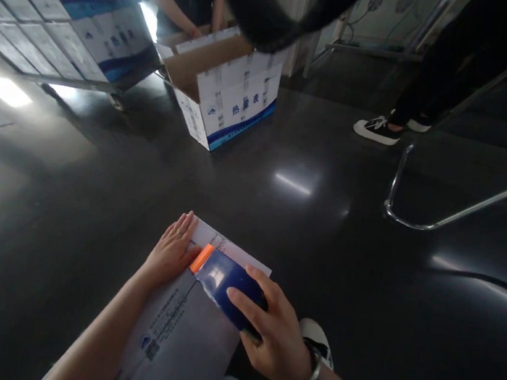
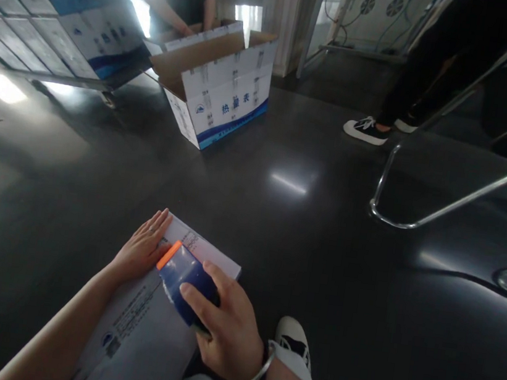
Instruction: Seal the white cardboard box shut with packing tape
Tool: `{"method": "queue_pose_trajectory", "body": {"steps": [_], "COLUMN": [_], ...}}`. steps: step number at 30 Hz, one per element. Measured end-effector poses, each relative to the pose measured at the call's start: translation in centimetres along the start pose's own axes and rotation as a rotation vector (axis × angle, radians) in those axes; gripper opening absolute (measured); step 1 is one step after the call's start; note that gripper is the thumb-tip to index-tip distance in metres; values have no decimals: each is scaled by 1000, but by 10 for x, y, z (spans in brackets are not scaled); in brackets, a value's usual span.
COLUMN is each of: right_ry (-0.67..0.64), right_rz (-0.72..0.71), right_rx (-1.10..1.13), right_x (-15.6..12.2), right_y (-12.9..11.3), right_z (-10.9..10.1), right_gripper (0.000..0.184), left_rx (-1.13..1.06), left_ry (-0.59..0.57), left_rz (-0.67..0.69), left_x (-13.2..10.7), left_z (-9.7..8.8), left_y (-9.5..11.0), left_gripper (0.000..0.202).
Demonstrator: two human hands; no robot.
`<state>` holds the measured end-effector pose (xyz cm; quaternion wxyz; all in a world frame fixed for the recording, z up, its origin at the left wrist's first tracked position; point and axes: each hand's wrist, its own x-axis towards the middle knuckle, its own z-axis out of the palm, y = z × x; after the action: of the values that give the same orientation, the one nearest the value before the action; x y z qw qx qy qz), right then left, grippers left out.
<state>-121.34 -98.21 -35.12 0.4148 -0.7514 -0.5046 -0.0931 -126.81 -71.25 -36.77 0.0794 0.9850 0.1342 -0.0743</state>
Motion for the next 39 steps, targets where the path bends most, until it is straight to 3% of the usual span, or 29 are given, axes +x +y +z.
{"method": "queue_pose_trajectory", "body": {"steps": [6, 10, 12, 15, 20, 29, 33, 39], "right_ry": [-14, -20, -15, -12, -19, -38, -43, -47], "right_rz": [-10, -14, -15, -18, -39, -60, -63, -60], "right_rx": [-41, -44, -51, -71, -91, -127, -139, -122], "right_x": [0, -2, -2, -3, -1, -2, -2, -2], "right_y": [0, 1, 2, 2, 3, 4, 5, 5], "right_z": [-2, -2, -2, -2, -3, -6, -8, -9], "right_gripper": [53, 49, 48, 45, 38, 32, 29, 28], "left_rx": [-144, -241, -256, -282, -371, -784, -734, -617], "left_ry": [42, 163, 111, -17, -83, -63, 21, -84], "left_rz": [-81, -398, -481, -473, -444, -444, -412, -491], "left_x": [0, 1, 0, -2, -3, -3, -3, -3], "left_z": [-3, -6, -8, -12, -22, -9, -8, -19], "left_y": [3, 4, 5, 7, 6, -11, -9, 0], "left_gripper": [56, 57, 58, 67, 92, 62, 49, 67]}}
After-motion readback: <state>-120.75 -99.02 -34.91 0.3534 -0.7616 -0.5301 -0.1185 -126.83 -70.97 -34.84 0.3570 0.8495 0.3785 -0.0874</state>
